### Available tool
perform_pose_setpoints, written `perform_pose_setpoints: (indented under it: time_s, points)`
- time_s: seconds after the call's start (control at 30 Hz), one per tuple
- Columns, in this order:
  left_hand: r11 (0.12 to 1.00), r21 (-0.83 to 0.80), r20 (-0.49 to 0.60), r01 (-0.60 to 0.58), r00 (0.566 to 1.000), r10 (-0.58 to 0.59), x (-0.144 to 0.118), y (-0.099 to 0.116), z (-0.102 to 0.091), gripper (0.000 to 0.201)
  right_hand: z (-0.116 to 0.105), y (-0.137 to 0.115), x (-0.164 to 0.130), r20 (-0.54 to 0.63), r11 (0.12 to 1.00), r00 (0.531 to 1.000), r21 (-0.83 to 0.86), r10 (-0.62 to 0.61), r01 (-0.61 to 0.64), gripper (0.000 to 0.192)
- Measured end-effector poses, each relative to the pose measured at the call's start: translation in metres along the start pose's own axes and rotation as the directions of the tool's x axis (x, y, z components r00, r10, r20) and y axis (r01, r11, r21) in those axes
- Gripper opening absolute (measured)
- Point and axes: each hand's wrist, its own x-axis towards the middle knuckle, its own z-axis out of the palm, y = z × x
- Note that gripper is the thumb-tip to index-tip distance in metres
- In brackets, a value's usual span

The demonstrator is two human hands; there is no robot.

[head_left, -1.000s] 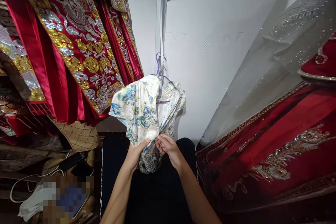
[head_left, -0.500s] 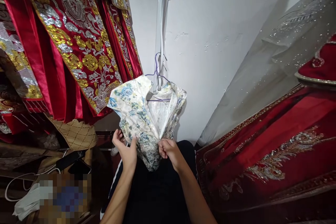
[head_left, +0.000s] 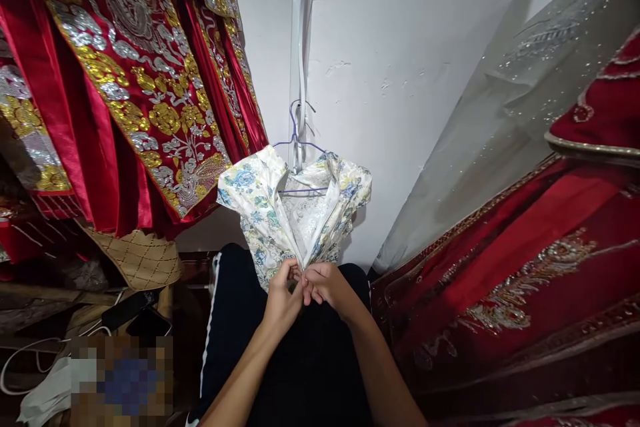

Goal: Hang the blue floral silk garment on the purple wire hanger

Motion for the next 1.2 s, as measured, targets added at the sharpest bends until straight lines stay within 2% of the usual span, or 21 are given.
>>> perform_pose_setpoints:
  time_s: [0.03,0.13,0.2,0.3,0.4,0.5,0.63,0.7,0.8,0.83,0.87,0.9,0.97,1.0,1.07,1.13,1.2]
  points:
    - [0.998,0.041,0.014,-0.05,0.999,0.049,0.004,0.0,-0.003,0.003,0.001,0.001,0.0,-0.018,1.0,1.0,0.03,0.004,-0.003,0.018]
    - [0.984,0.106,0.063,-0.145,0.988,0.139,0.013,0.002,-0.009,0.013,0.005,0.003,0.0,-0.162,0.99,0.987,0.141,-0.002,0.025,0.02]
    - [0.985,0.108,0.087,-0.137,0.988,0.128,0.014,0.0,-0.011,0.016,0.005,0.001,0.002,-0.258,0.98,0.966,0.188,-0.02,0.07,0.022]
    - [0.992,0.104,0.074,-0.074,0.995,0.067,0.007,-0.01,-0.01,0.02,-0.001,-0.016,0.014,-0.32,0.972,0.945,0.191,-0.071,0.137,0.022]
    - [0.995,0.097,0.057,-0.008,0.998,0.002,0.002,-0.025,-0.009,0.02,-0.017,-0.055,0.04,-0.312,0.962,0.938,0.171,-0.152,0.212,0.021]
    - [0.994,0.112,0.047,0.016,0.999,-0.022,0.004,-0.037,-0.011,0.021,-0.033,-0.106,0.07,-0.222,0.951,0.952,0.177,-0.213,0.254,0.016]
    - [0.985,0.175,0.108,-0.001,0.994,-0.018,0.014,-0.035,-0.021,0.019,-0.045,-0.159,0.093,-0.217,0.92,0.932,0.204,-0.29,0.334,0.011]
    - [0.969,0.242,0.21,-0.047,0.978,-0.005,0.024,-0.022,-0.028,0.016,-0.044,-0.171,0.094,-0.222,0.888,0.909,0.23,-0.351,0.399,0.011]
    - [0.94,0.29,0.341,-0.181,0.937,0.075,0.053,0.017,-0.04,0.005,-0.04,-0.171,0.086,-0.227,0.861,0.878,0.204,-0.421,0.466,0.014]
    - [0.934,0.273,0.33,-0.23,0.934,0.134,0.066,0.034,-0.044,0.009,-0.038,-0.169,0.082,-0.221,0.863,0.873,0.173,-0.435,0.474,0.015]
    - [0.932,0.241,0.287,-0.271,0.937,0.198,0.082,0.053,-0.048,0.022,-0.036,-0.166,0.078,-0.209,0.868,0.87,0.137,-0.446,0.478,0.015]
    - [0.925,0.209,0.221,-0.316,0.937,0.27,0.098,0.071,-0.052,0.032,-0.035,-0.163,0.075,-0.196,0.871,0.869,0.103,-0.455,0.48,0.016]
    - [0.891,0.184,0.095,-0.415,0.91,0.404,0.129,0.105,-0.056,0.04,-0.033,-0.161,0.071,-0.181,0.868,0.86,0.055,-0.477,0.493,0.018]
    - [0.862,0.199,0.084,-0.466,0.884,0.459,0.143,0.119,-0.057,0.037,-0.032,-0.16,0.071,-0.184,0.86,0.85,0.039,-0.494,0.508,0.019]
    - [0.791,0.277,0.131,-0.546,0.837,0.532,0.162,0.141,-0.056,0.024,-0.03,-0.161,0.074,-0.198,0.834,0.818,0.002,-0.541,0.552,0.019]
    - [0.71,0.365,0.187,-0.602,0.795,0.577,0.172,0.154,-0.055,0.017,-0.028,-0.157,0.082,-0.222,0.807,0.783,-0.033,-0.582,0.59,0.018]
    - [0.653,0.42,0.165,-0.63,0.76,0.628,0.177,0.162,-0.056,0.015,-0.026,-0.145,0.092,-0.262,0.807,0.769,-0.084,-0.583,0.584,0.017]
